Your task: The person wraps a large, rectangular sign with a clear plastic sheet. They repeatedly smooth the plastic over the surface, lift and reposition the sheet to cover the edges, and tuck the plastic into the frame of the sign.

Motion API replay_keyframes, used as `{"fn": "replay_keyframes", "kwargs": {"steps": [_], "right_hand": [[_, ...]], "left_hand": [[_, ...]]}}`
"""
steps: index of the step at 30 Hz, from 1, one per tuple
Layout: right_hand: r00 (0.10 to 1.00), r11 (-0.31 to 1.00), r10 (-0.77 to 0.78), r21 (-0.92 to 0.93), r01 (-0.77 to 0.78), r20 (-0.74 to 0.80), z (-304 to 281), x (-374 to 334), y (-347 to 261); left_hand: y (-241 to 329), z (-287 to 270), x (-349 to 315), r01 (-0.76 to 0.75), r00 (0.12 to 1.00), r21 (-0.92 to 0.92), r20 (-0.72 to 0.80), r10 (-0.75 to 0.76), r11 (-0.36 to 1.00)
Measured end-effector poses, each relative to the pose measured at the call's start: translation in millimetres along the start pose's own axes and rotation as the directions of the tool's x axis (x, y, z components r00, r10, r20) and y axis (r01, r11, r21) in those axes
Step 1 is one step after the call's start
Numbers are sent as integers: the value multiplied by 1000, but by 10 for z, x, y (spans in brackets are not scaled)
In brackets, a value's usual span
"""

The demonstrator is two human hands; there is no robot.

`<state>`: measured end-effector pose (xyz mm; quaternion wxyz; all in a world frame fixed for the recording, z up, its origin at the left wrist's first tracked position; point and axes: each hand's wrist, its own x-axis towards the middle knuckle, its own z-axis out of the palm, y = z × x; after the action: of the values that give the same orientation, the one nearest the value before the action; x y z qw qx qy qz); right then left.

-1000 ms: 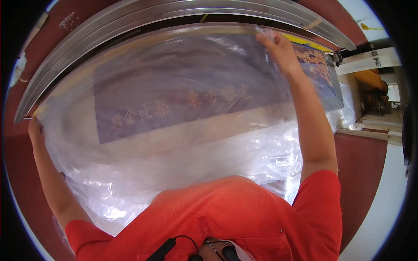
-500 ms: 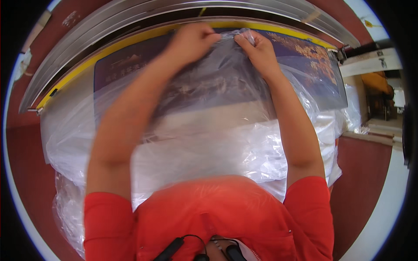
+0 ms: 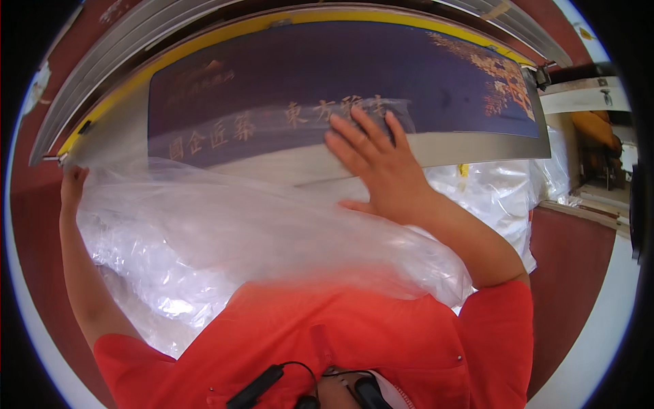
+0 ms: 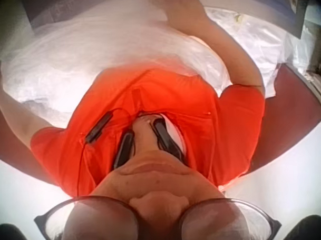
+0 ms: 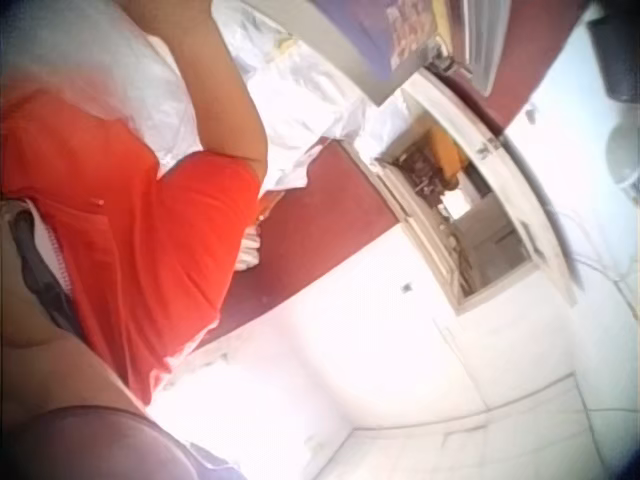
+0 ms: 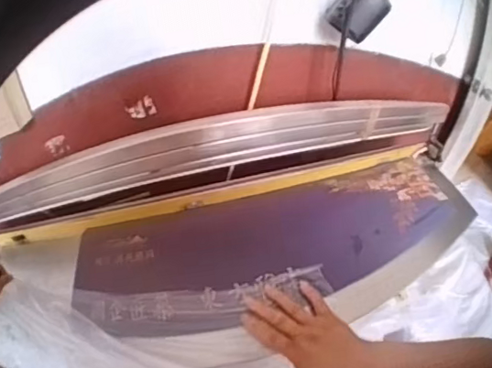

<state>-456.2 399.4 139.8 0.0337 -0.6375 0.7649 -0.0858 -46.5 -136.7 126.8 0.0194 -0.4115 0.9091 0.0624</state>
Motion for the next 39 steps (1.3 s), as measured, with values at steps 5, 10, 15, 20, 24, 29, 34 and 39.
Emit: {"fn": "replay_keyframes", "kwargs": {"steps": [5,10,15,20,24,29,34,39], "right_hand": [[808,802,491,-193,-565,-325,-119,-346,1057],[473,469,879,-67,-881,-63,-69,-2230,1241],[767,594,460,488,-640,446,708,-2902,-170],[758,759,649,120,-639,-66,817,-2871,129],[353,-7,934,990,138,-43,-689,-2686,478],[797,606,593,589,-534,112,-314,-2198,121],[508,352,704,378,-856,496,223,-2661,509],[303,17,918,735,-677,257,-1084,-2471,1539]], "left_hand": [[309,537,228,397,819,96,-486,-305,913],[-35,592,275,540,787,-21,-341,-514,841],[78,592,328,508,833,-30,-240,-499,861],[297,475,339,486,837,-90,-239,-492,869],[76,589,257,381,816,-38,-456,-355,924],[-91,653,303,185,874,-152,-425,-233,971],[190,560,218,239,886,-64,-395,-245,969],[71,622,160,126,855,-81,-496,-150,989]]}}
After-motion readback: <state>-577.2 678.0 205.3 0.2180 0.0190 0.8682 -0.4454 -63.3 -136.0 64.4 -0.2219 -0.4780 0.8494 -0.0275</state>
